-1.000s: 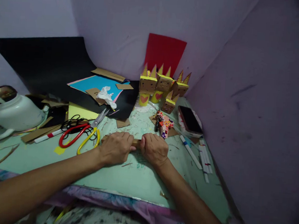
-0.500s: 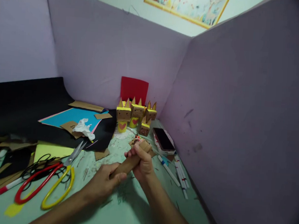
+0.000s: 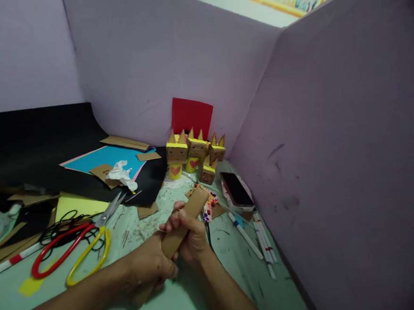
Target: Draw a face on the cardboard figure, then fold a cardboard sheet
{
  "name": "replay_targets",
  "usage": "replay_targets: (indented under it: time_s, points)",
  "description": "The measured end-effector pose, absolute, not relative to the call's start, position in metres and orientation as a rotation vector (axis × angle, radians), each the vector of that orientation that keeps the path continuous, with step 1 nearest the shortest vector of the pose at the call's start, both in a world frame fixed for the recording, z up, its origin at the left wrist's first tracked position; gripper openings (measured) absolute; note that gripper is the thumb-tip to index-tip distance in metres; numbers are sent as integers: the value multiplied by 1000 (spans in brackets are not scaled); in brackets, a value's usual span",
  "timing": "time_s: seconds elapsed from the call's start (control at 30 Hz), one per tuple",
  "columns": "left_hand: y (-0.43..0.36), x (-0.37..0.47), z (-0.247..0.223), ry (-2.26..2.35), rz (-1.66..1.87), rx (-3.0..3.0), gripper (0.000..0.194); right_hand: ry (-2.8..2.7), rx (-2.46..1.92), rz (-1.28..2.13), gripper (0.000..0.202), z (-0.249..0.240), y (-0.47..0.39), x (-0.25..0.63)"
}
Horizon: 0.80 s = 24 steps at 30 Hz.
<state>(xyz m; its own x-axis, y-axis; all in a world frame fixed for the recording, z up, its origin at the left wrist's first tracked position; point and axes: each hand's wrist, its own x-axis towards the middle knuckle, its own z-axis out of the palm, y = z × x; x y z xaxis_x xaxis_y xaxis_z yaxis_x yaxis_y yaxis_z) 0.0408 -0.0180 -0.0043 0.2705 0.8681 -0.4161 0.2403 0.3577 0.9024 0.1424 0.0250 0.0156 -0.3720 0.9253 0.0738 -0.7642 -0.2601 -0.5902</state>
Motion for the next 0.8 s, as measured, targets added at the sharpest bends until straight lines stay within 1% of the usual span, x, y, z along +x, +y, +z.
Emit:
replay_targets:
  time_s: [0.1,0.27,0.43,0.53,0.63,0.7,0.8]
  points:
    - [-15,41,-3,1221,564,1154,27,-679,-326,1901,42,15,25,145]
    - [-20,42,-3,1147,444,1180,21,-682,-247,1849,43,20,30,166]
    - [-29,45,-3,1213,545,1306,20,-704,-193,1877,36,22,27,168]
    - [-26,47,-2,1266,592,1332,21,-666,-245,1865,29,19,25,160]
    - [-25,49,0,1332,631,1361,26,-645,-312,1901,30,16,19,152]
    - [-28,51,2,1357,622,1399,25,-653,-282,1934,33,15,14,149]
    - [-30,52,6,1388,593,1479,22,-666,-223,1936,32,16,12,147]
